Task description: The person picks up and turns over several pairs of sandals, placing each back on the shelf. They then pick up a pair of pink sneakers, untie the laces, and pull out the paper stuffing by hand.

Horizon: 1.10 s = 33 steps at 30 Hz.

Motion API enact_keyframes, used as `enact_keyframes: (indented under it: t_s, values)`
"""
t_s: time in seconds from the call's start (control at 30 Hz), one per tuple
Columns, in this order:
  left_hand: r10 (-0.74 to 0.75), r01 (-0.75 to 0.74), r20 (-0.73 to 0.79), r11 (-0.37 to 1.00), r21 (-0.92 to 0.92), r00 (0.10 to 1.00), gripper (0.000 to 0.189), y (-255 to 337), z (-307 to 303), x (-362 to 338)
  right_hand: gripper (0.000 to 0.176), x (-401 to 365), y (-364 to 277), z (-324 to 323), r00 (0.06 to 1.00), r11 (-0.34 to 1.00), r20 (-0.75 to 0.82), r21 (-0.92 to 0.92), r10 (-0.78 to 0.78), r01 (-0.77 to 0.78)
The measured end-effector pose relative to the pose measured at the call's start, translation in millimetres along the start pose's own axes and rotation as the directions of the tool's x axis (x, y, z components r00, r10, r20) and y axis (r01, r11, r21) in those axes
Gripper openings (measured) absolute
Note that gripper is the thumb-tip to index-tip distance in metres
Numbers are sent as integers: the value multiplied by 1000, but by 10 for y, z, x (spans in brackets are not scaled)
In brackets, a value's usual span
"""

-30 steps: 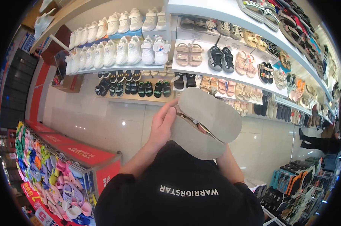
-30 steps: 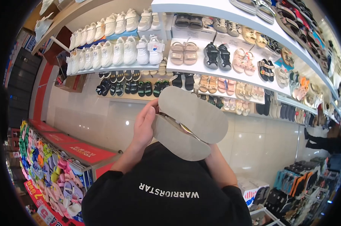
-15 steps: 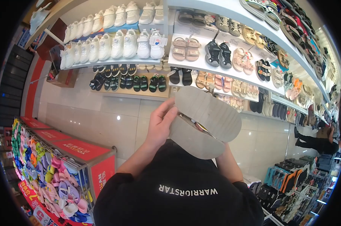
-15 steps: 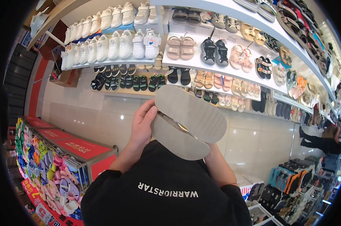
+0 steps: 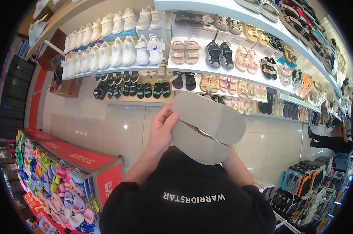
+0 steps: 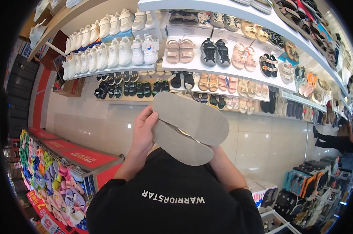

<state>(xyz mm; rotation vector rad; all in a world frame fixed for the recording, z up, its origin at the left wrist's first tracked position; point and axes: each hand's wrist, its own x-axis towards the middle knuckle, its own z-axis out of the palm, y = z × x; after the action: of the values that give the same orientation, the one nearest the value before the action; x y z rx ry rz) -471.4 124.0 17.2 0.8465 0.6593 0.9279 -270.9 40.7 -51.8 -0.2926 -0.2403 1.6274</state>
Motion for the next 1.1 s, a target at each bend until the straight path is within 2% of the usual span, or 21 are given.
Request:
enact_keyframes:
  t_s: [0.6,0.77,1.1]
  values:
    - [55,-53,45,997,-48,997,27,-21,55,-78,57,-74,-2,44,998,998,-58,-66,-28,24]
    - [67,-67,7,998,2,998,21,3,73,-102,56,-95,23,60,997,996,-66,-82,-38,33]
    - [69,-69,-5,997,-38,998,23,1,-12,-177,56,-113,97,90,996,993,-83,-109,-45,36]
